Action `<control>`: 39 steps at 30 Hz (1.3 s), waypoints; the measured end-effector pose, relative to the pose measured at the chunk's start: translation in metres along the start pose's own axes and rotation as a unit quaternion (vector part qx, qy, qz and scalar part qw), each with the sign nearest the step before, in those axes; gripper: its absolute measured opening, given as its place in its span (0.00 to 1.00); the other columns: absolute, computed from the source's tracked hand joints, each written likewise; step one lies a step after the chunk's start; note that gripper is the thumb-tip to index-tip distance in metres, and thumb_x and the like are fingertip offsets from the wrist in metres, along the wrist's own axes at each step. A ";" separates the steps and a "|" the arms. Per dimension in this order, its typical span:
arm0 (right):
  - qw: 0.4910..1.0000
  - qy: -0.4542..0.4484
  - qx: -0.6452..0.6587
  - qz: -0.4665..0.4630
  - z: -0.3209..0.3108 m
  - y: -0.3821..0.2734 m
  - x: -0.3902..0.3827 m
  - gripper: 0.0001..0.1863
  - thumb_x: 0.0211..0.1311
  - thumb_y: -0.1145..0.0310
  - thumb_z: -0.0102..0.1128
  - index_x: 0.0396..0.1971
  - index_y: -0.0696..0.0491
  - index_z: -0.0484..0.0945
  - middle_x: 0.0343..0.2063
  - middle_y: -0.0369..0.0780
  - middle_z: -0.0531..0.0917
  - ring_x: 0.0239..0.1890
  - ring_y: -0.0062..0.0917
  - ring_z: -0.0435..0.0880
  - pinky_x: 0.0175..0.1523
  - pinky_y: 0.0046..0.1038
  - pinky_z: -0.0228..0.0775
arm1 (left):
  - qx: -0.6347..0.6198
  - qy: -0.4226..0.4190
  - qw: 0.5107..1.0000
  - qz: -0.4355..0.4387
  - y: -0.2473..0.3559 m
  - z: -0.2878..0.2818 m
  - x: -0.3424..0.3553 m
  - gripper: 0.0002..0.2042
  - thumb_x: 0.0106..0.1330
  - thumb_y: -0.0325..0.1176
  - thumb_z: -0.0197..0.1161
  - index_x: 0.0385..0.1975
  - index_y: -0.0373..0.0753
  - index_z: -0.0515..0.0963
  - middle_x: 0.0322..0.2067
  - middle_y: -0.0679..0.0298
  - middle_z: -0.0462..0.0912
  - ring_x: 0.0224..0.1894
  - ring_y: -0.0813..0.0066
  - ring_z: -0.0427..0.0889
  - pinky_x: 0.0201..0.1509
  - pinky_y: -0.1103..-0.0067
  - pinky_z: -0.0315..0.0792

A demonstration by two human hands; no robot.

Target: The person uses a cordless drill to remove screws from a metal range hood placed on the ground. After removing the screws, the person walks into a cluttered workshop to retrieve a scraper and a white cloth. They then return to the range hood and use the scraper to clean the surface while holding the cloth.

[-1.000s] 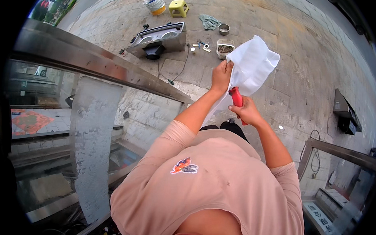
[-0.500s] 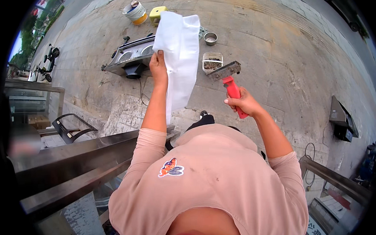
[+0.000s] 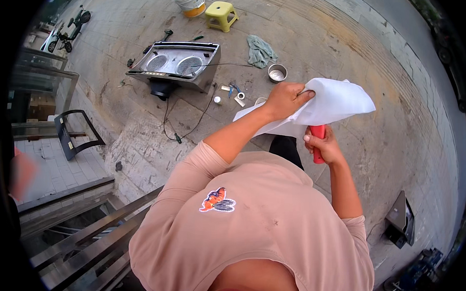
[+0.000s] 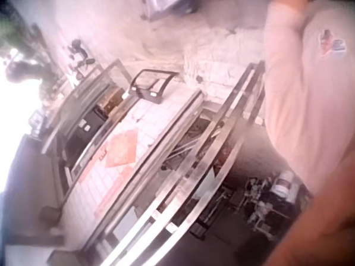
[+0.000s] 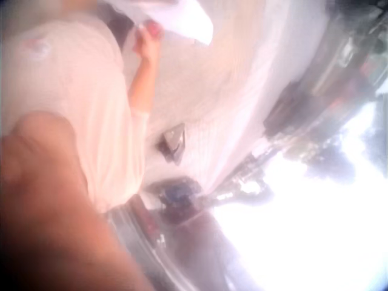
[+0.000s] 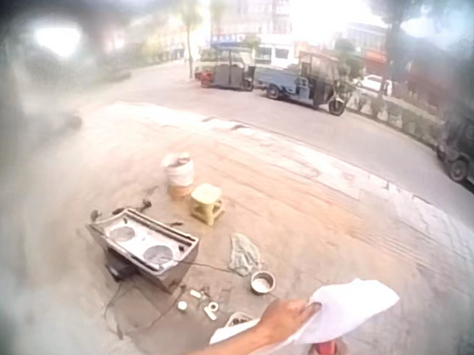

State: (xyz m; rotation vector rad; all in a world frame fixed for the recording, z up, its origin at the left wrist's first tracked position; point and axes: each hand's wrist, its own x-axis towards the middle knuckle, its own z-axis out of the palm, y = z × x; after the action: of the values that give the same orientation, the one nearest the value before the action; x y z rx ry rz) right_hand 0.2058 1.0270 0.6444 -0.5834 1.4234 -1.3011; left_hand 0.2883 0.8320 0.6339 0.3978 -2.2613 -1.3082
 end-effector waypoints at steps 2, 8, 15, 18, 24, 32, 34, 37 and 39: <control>0.999 -0.002 -0.025 0.021 -0.060 -0.017 0.063 0.14 0.51 0.68 0.69 0.26 0.53 0.69 0.16 0.34 0.71 0.17 0.19 0.70 0.22 0.22 0.63 | -0.012 0.052 0.998 -0.025 -0.035 0.029 0.070 0.19 0.64 0.49 0.59 0.23 0.38 0.77 0.21 0.50 0.78 0.25 0.48 0.77 0.28 0.62 0.68; 0.994 -0.050 -0.083 0.040 -0.209 -0.109 0.241 0.12 0.55 0.68 0.66 0.27 0.52 0.69 0.17 0.33 0.71 0.17 0.18 0.70 0.24 0.21 0.65 | 0.131 0.470 0.846 -0.215 -0.185 -0.076 0.196 0.22 0.67 0.48 0.56 0.22 0.33 0.76 0.19 0.47 0.77 0.22 0.47 0.76 0.27 0.62 0.67; 0.999 -0.024 0.035 0.022 -0.268 -0.165 0.367 0.12 0.60 0.63 0.62 0.31 0.53 0.69 0.19 0.35 0.71 0.20 0.19 0.69 0.27 0.22 0.64 | 0.226 0.709 0.625 -0.237 -0.208 -0.233 0.039 0.20 0.70 0.44 0.55 0.33 0.27 0.78 0.29 0.54 0.83 0.29 0.66 0.81 0.37 0.72 0.74; 0.997 -0.034 0.051 0.041 -0.263 -0.179 0.428 0.12 0.62 0.61 0.59 0.32 0.53 0.70 0.20 0.35 0.72 0.22 0.20 0.70 0.28 0.23 0.64 | 0.233 0.729 0.575 -0.290 -0.231 -0.244 0.042 0.20 0.70 0.44 0.55 0.34 0.27 0.78 0.30 0.54 0.83 0.30 0.66 0.81 0.38 0.73 0.74; 0.996 -0.071 -0.049 0.026 -0.188 -0.244 0.615 0.12 0.64 0.60 0.56 0.34 0.53 0.70 0.22 0.35 0.71 0.22 0.19 0.68 0.29 0.22 0.62 | 0.171 0.756 0.553 -0.306 -0.353 -0.346 0.110 0.21 0.70 0.45 0.55 0.35 0.27 0.78 0.29 0.55 0.83 0.30 0.69 0.79 0.37 0.74 0.73; 0.995 -0.077 -0.043 0.048 -0.031 -0.305 0.899 0.10 0.62 0.65 0.58 0.37 0.55 0.71 0.24 0.37 0.74 0.26 0.22 0.72 0.34 0.25 0.68 | 0.152 0.759 0.553 -0.309 -0.504 -0.558 0.242 0.21 0.70 0.46 0.55 0.33 0.28 0.79 0.26 0.60 0.81 0.28 0.75 0.77 0.35 0.77 0.72; 0.993 -0.107 -0.041 0.039 0.004 -0.319 0.943 0.12 0.61 0.63 0.59 0.38 0.55 0.72 0.32 0.41 0.77 0.35 0.27 0.76 0.42 0.30 0.70 | 0.135 0.756 0.562 -0.306 -0.531 -0.599 0.263 0.22 0.70 0.47 0.55 0.32 0.28 0.78 0.25 0.61 0.81 0.27 0.76 0.76 0.34 0.78 0.72; 0.986 -0.160 -0.041 0.014 0.075 -0.356 0.999 0.16 0.58 0.59 0.60 0.40 0.54 0.73 0.48 0.45 0.75 0.52 0.35 0.74 0.56 0.38 0.66 | 0.087 0.750 0.566 -0.330 -0.580 -0.656 0.309 0.24 0.70 0.50 0.55 0.29 0.29 0.78 0.24 0.63 0.80 0.26 0.78 0.74 0.33 0.79 0.71; 0.977 -0.207 -0.058 -0.008 0.123 -0.382 1.040 0.18 0.57 0.57 0.61 0.41 0.53 0.74 0.58 0.47 0.71 0.62 0.39 0.68 0.62 0.43 0.60 | -0.034 0.748 0.599 -0.284 -0.630 -0.677 0.352 0.24 0.69 0.52 0.55 0.32 0.31 0.78 0.25 0.64 0.80 0.26 0.79 0.74 0.33 0.80 0.71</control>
State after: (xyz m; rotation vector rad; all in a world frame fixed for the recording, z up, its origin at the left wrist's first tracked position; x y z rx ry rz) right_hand -0.1159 -0.0402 0.6284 -0.8905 1.1522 -1.0367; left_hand 0.3696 -0.1394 0.4652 1.5378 -0.5799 -0.6320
